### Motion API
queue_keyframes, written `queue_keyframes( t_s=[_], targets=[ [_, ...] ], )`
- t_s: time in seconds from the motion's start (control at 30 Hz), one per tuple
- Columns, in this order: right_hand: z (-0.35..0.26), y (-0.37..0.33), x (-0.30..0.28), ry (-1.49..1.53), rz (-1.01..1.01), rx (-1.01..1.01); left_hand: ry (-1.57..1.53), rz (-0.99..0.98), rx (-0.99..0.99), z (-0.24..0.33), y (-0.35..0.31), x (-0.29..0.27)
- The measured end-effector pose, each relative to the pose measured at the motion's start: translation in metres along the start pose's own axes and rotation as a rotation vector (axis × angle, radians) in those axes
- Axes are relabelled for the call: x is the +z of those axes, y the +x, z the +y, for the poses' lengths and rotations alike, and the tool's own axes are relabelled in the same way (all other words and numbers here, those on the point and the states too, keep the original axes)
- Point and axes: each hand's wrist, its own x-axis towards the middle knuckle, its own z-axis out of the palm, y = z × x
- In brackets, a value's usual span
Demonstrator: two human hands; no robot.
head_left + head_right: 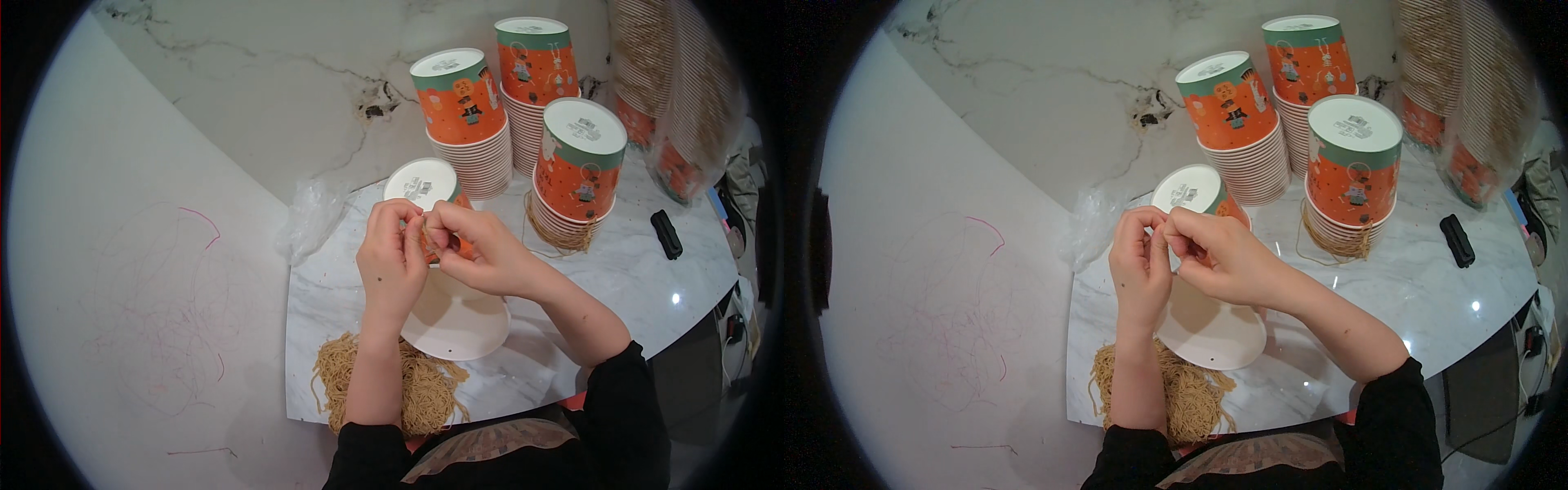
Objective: Attaching handles or strings to paper buckets.
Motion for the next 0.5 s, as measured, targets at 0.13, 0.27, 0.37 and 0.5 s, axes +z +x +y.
queue_keyframes(
  t_s=[0.13,0.27,0.37,0.5],
  targets=[
    [-0.007,-0.001,0.000,0.051,0.010,0.083,-0.057,-0.031,-0.070,-0.006,-0.001,-0.008],
    [-0.015,0.001,-0.004,0.091,0.036,0.149,-0.348,-0.118,-0.315,-0.008,0.002,-0.023],
    [-0.010,0.004,-0.008,0.239,0.017,0.381,-0.424,-0.133,-0.324,-0.012,0.001,-0.023],
    [0.002,0.003,-0.005,0.215,0.045,0.363,-0.375,-0.181,-0.188,-0.008,0.003,-0.021]
  ],
)
